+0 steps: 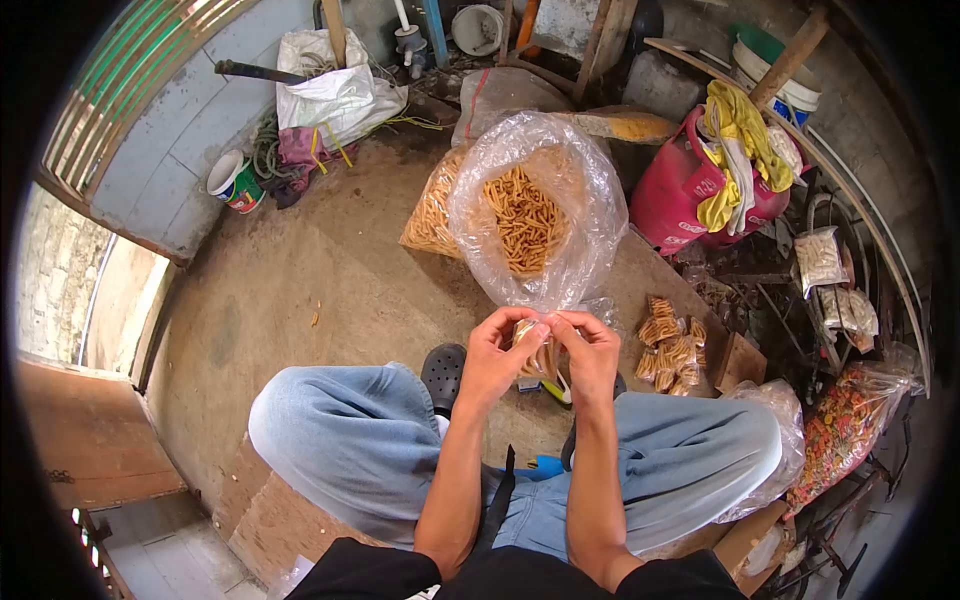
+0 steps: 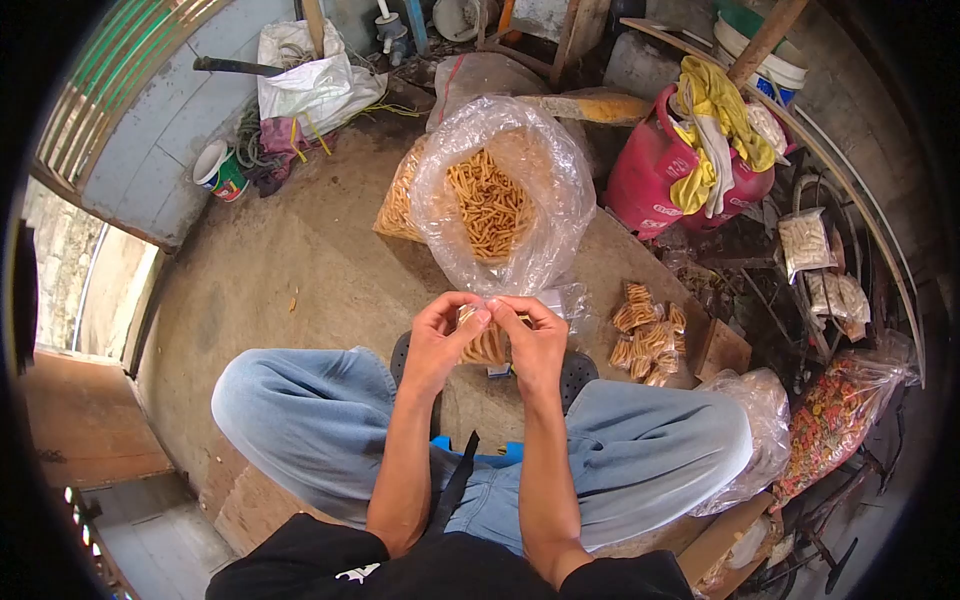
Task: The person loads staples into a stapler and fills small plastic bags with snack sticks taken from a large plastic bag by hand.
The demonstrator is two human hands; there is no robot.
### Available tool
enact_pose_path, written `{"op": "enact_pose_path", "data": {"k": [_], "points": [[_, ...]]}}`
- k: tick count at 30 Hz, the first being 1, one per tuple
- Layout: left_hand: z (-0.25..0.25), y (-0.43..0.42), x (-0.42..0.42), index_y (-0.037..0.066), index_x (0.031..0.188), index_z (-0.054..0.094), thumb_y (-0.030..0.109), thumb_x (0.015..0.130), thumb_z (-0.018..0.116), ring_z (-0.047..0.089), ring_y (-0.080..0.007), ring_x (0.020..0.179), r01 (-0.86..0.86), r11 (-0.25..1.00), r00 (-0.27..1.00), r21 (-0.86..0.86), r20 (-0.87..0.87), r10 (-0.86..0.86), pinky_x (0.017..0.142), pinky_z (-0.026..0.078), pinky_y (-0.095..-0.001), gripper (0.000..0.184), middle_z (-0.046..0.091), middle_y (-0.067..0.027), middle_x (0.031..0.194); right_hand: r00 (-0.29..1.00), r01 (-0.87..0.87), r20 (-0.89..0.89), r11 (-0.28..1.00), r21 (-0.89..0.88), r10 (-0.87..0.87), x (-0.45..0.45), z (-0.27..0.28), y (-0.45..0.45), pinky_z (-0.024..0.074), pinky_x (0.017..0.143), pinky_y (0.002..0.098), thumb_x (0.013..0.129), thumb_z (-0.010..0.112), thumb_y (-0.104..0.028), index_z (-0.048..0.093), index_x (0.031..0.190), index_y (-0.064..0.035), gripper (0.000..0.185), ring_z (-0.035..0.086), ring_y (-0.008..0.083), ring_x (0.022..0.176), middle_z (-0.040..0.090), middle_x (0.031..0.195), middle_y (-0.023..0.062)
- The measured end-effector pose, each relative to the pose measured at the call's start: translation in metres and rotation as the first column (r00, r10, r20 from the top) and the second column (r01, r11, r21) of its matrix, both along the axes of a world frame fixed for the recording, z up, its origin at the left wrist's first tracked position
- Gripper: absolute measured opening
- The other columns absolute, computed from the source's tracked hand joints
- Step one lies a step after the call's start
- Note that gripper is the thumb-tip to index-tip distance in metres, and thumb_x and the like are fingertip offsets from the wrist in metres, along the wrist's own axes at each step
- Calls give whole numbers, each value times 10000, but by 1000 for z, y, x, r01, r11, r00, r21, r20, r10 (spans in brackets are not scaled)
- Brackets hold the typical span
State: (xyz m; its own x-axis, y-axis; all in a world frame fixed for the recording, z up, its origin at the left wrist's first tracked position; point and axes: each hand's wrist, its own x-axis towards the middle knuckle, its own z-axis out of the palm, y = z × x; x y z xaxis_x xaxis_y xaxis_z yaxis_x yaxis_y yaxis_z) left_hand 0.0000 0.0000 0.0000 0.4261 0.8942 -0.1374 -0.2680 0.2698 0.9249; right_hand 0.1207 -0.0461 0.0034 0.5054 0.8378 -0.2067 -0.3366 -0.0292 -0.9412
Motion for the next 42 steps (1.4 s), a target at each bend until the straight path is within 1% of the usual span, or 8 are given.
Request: {"op": "enact_pose_path", "data": {"k": [9,14,29,32,36,39,41,42], "points": [[-6,1,-1,8,961,602,90,909,608,572,-37,774,-31,999,998,-43,48,33,663,469,-186,98,629,-4,869,996,-69,-58,996,-56,65,2,15,-1,469,711,219,790,717,-43,701,912,24,140,605,94,761,682,828,59],[-4,1,-3,-1,954,613,101,903,619,567,-33,749,-4,999,994,46,-108,9,648,464,-183,114,635,-2,852,966,-253,34,962,-104,258,19,13,-8,469,706,212,819,700,-62,696,955,34,166,593,83,790,673,861,46],[1,0,-4,7,919,605,67,869,641,553,-29,719,167,984,973,68,-175,-153,608,435,-180,86,635,-4,827,993,-61,99,998,-10,62,7,4,-5,451,614,200,827,691,-58,694,923,26,127,573,64,690,663,796,38],[4,0,-7,3,918,603,61,865,643,576,-42,733,152,988,979,32,-140,-146,622,457,-191,89,641,-15,829,988,-137,51,984,-116,143,10,10,-6,420,567,187,838,678,-59,698,927,12,115,547,39,652,655,774,20],[4,0,-7,-15,945,625,58,858,648,595,-55,745,119,993,990,-16,-79,-120,641,474,-200,116,653,-29,833,977,-211,16,977,-22,211,15,10,-6,399,534,177,848,668,-62,701,923,1,104,527,21,629,645,747,5],[3,1,-7,-29,964,652,69,859,647,606,-65,754,128,991,985,-49,-113,-133,656,484,-202,144,664,-41,835,977,-199,85,980,6,198,15,0,-6,405,528,186,834,667,-40,701,932,-5,109,530,26,638,644,754,10],[1,2,-8,-37,961,669,80,867,633,605,-67,743,103,992,985,-69,-134,-112,650,480,-197,154,667,-42,833,861,-171,496,983,74,112,11,-2,-3,448,559,215,817,654,-3,696,953,-13,143,565,71,643,651,781,42],[-1,2,-8,-37,961,669,80,867,633,605,-67,743,102,992,985,-70,-134,-111,650,480,-197,154,667,-42,833,861,-171,496,982,73,113,9,1,-2,448,559,215,817,654,-3,696,953,-13,143,565,71,643,651,781,42]]}}
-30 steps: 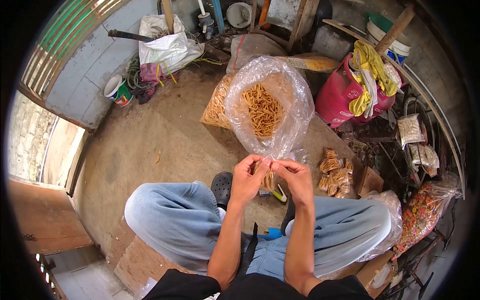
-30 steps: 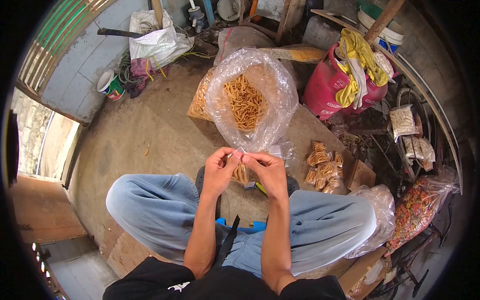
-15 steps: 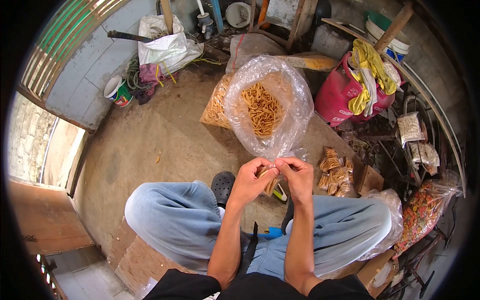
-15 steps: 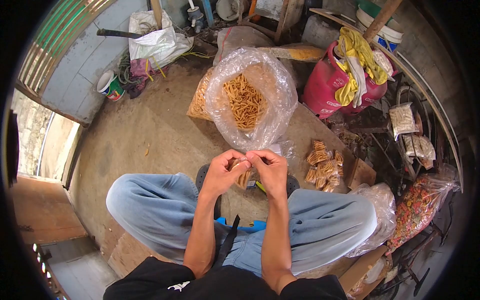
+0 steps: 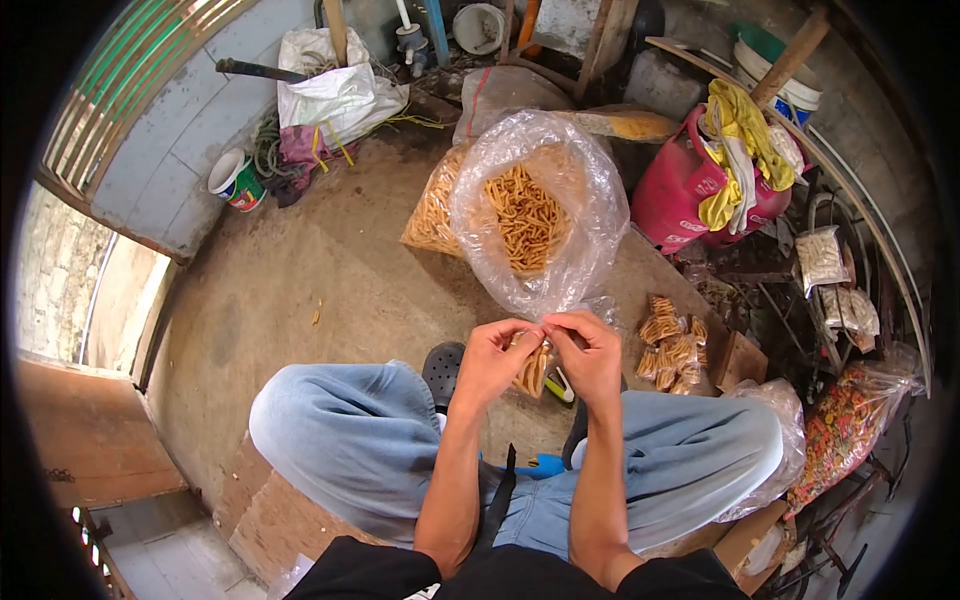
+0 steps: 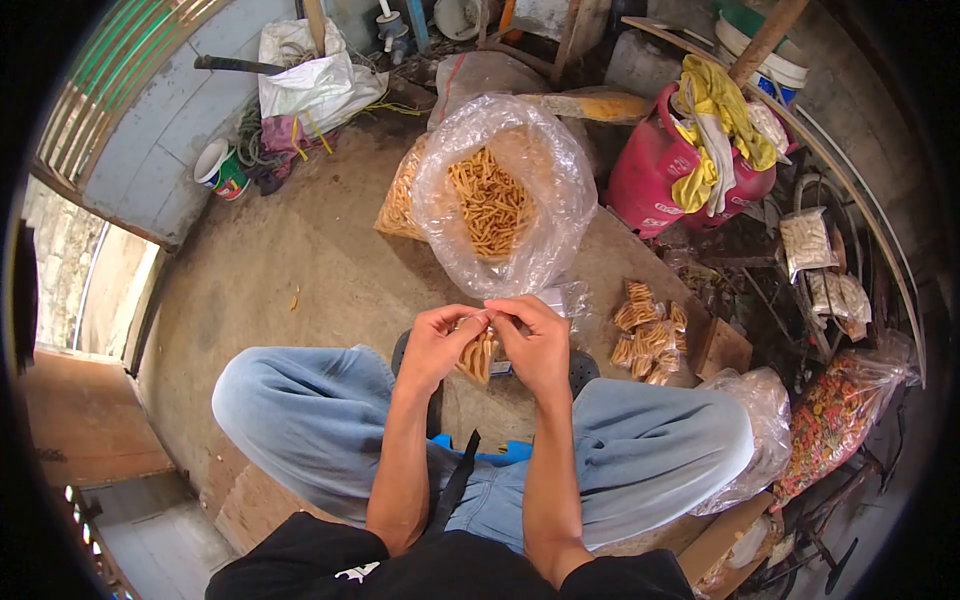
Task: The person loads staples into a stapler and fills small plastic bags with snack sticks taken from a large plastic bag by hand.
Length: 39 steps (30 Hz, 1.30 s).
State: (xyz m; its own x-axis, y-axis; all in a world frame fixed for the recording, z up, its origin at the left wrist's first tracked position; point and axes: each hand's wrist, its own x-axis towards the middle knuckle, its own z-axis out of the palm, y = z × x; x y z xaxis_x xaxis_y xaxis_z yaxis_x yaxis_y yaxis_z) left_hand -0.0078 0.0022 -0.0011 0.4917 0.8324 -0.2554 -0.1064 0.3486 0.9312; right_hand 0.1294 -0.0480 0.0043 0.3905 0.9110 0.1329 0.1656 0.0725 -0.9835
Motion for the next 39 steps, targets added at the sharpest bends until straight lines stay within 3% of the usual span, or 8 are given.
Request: {"op": "enact_pose_path", "data": {"k": [5,11,21,24,26,27,29,39], "points": [[-4,1,-1,-33,957,672,74,873,612,604,-71,727,-150,989,989,4,13,150,655,476,-194,149,674,-45,846,940,-67,339,995,69,40,-5,11,1,506,717,304,762,585,94,693,1005,-53,305,625,255,784,638,922,116],[-8,3,-4,-28,1010,663,81,889,614,612,-74,794,-180,984,981,-5,71,180,699,484,-201,170,674,-44,912,862,-112,501,993,40,77,-9,18,2,471,814,345,685,553,121,692,1059,-100,456,567,284,915,585,977,106],[-7,5,-3,-37,1015,656,106,916,591,596,-56,771,-197,978,958,-67,198,206,687,479,-190,186,667,-31,907,803,-87,591,996,-7,74,-10,22,1,451,806,322,677,512,132,683,1109,-120,528,527,278,894,544,989,128],[-8,5,-1,-35,988,657,120,923,587,594,-54,768,-271,957,945,-102,163,285,672,474,-190,183,667,-32,890,827,-131,551,991,-9,114,-9,16,1,443,792,304,706,516,117,668,1136,-110,510,525,247,885,538,975,109],[-5,4,1,-31,960,653,139,933,575,585,-49,755,-254,967,953,-3,168,251,654,466,-189,189,660,-23,860,968,-219,142,974,55,209,-3,6,0,438,774,278,805,554,33,666,1140,-105,379,544,187,879,541,961,79],[-4,3,3,-31,960,653,139,933,575,585,-49,755,-254,967,954,-2,167,250,654,466,-189,189,660,-23,860,968,-218,141,974,55,209,-2,8,0,438,774,278,805,554,33,666,1140,-105,379,544,187,879,541,961,79],[-3,2,5,-21,952,648,152,941,562,568,-40,741,-219,971,971,96,120,207,643,458,-190,193,649,-9,838,938,-154,-316,988,-18,140,1,15,0,418,773,244,906,542,-52,657,1126,-37,249,524,110,913,551,965,39],[5,-1,6,-21,975,641,153,942,559,551,-40,734,-158,946,986,282,-10,168,628,442,-190,195,642,0,825,933,-49,-360,993,-105,8,1,0,0,487,707,211,826,689,-30,676,986,18,167,613,83,785,679,884,54]]}}
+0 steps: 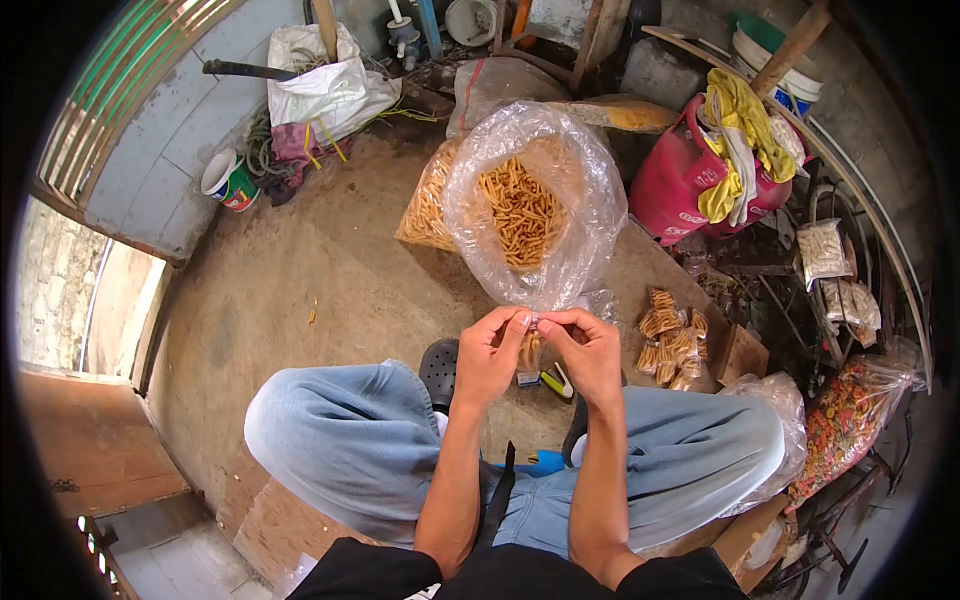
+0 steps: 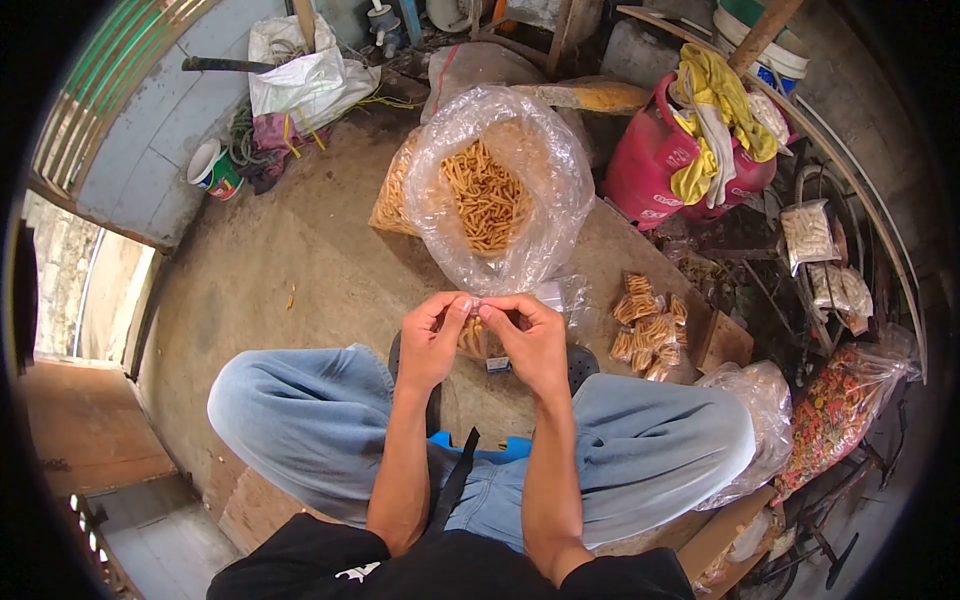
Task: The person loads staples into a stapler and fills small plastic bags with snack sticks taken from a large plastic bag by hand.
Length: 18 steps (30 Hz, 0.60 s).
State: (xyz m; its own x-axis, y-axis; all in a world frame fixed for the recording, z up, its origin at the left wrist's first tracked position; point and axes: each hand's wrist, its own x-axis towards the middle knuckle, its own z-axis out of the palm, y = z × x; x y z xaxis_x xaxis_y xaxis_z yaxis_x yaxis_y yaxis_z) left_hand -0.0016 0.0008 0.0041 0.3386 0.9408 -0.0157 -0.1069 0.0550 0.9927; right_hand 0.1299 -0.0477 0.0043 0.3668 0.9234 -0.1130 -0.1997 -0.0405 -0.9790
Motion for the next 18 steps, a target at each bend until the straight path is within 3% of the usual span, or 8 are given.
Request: {"op": "enact_pose_path", "data": {"k": [6,9,12,14,16,18], "points": [[-5,2,-1,-24,951,653,127,921,573,575,-56,717,20,995,995,102,-100,-10,624,462,-213,173,665,-35,789,996,28,-85,999,-33,-30,-1,9,1,512,732,222,803,697,9,677,952,20,150,622,93,792,682,888,61],[1,1,-3,-21,973,658,118,929,571,584,-67,782,89,993,980,80,-183,-73,696,472,-209,169,667,-22,852,1000,0,-20,1000,25,0,2,3,0,515,729,224,794,698,22,679,929,29,136,630,105,799,680,879,71],[-9,3,-4,-30,987,653,112,928,571,593,-72,787,122,992,985,4,-120,-121,689,476,-210,174,668,-27,862,999,-1,-48,1000,8,1,3,-1,0,515,723,224,796,692,28,680,906,36,111,636,115,797,675,867,74],[-15,5,-4,-32,966,650,119,925,579,598,-72,775,166,967,984,-195,94,-150,677,478,-211,172,664,-28,853,999,8,-50,1000,-14,-9,3,-3,0,513,718,225,797,685,36,680,897,37,100,636,116,796,669,865,73],[-14,6,-5,-27,949,648,124,919,587,596,-70,761,164,956,985,-243,91,-146,667,476,-210,166,660,-29,845,998,17,-53,999,-36,-19,3,-8,1,512,712,225,798,678,44,681,887,38,90,635,118,795,664,863,71],[-15,6,-6,-23,932,646,129,914,595,594,-68,747,159,944,986,-289,89,-139,657,474,-208,161,656,-29,838,996,52,70,997,64,-56,3,-14,2,504,697,225,797,669,54,688,871,30,80,630,119,794,653,867,65]]}}
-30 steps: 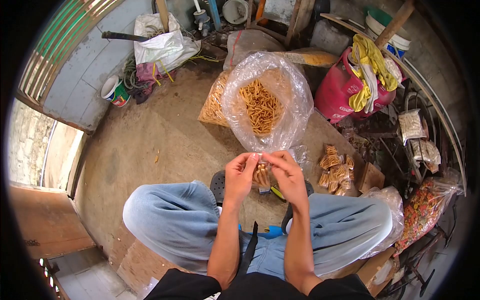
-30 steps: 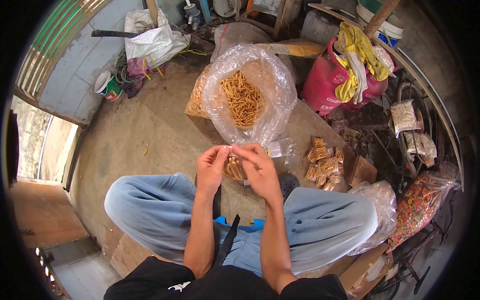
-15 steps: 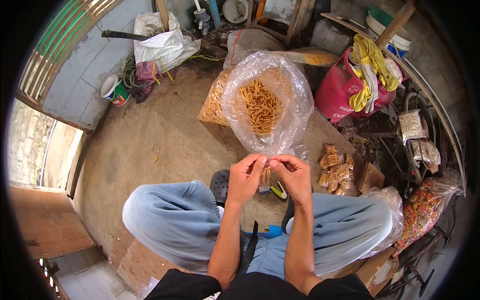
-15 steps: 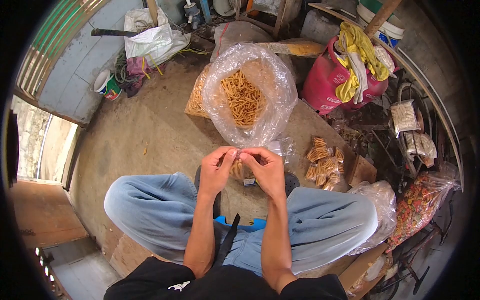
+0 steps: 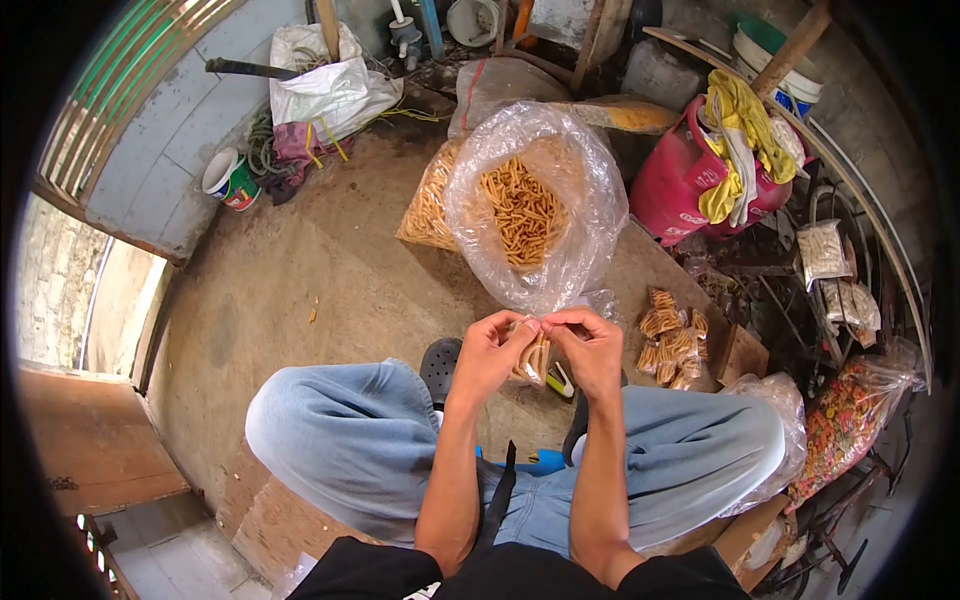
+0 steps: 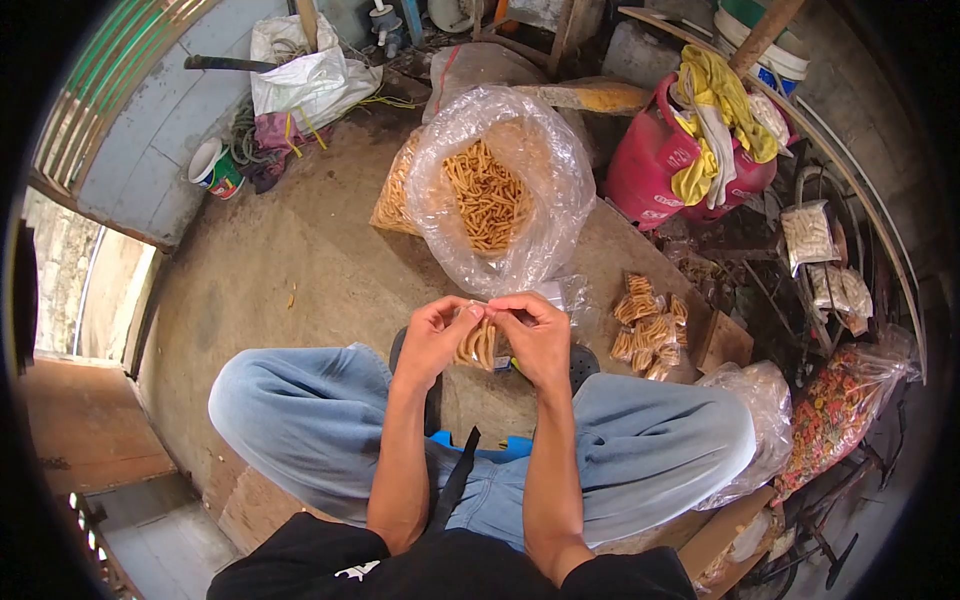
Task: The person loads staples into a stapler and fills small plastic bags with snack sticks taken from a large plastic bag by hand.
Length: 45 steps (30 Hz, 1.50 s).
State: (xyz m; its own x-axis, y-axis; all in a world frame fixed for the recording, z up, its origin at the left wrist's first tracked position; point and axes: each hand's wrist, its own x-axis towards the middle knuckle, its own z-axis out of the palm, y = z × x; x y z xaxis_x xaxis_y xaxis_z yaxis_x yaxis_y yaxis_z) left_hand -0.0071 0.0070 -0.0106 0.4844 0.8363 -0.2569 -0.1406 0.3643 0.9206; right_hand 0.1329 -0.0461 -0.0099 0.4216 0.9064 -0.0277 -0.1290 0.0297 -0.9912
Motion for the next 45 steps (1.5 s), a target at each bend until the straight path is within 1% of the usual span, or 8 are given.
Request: {"op": "enact_pose_path", "data": {"k": [7,11,18,22,25,27,35,45], "points": [[0,-1,-4,-7,907,646,132,896,597,594,-69,704,-80,986,989,-144,115,97,632,468,-193,148,651,-41,820,981,-90,182,989,120,67,-2,8,1,498,688,245,778,628,113,701,894,4,175,622,139,781,649,864,77],[2,1,-10,-5,909,649,125,907,583,609,-84,709,-30,969,975,-245,205,82,641,484,-210,146,656,-48,831,871,-176,481,978,108,103,1,20,1,501,698,266,737,609,142,701,905,-23,253,628,184,779,656,886,87],[5,-1,-9,-20,954,643,125,906,601,607,-73,717,-31,996,998,-78,55,35,645,495,-213,159,665,-53,843,722,-225,690,960,164,51,7,17,1,490,700,276,705,611,151,703,896,-44,289,611,197,838,648,870,76],[-2,0,-7,-29,974,640,125,915,599,602,-68,738,-44,999,997,-29,68,46,661,495,-211,170,667,-48,858,881,-199,458,972,123,122,7,11,-4,479,704,255,744,622,125,695,935,-30,256,596,163,858,637,847,53],[5,-1,-1,-25,967,645,135,917,601,580,-50,722,-88,995,992,41,93,84,637,475,-199,174,653,-25,832,980,-178,109,976,128,164,12,14,-5,471,699,230,801,629,83,681,985,-18,216,586,121,830,624,844,18],[7,-3,2,-21,957,650,143,913,608,557,-32,696,-129,989,987,75,105,121,606,457,-189,175,640,-4,796,982,-134,-143,988,-76,122,12,19,-7,473,707,220,843,650,3,668,1006,-1,164,581,80,805,643,878,14],[3,-5,4,-8,964,648,143,921,596,504,-20,677,-63,966,994,251,-72,84,593,407,-183,165,608,29,777,996,-81,36,992,-98,85,4,15,-4,472,673,210,841,676,-61,675,945,12,127,582,56,745,676,850,27],[0,-12,23,4,901,589,153,937,552,480,-36,667,-186,951,981,246,-2,193,609,411,-204,158,553,28,730,1000,-4,17,993,-118,6,0,5,-2,439,655,202,891,621,-98,615,905,7,106,526,42,721,617,795,-15]]}}
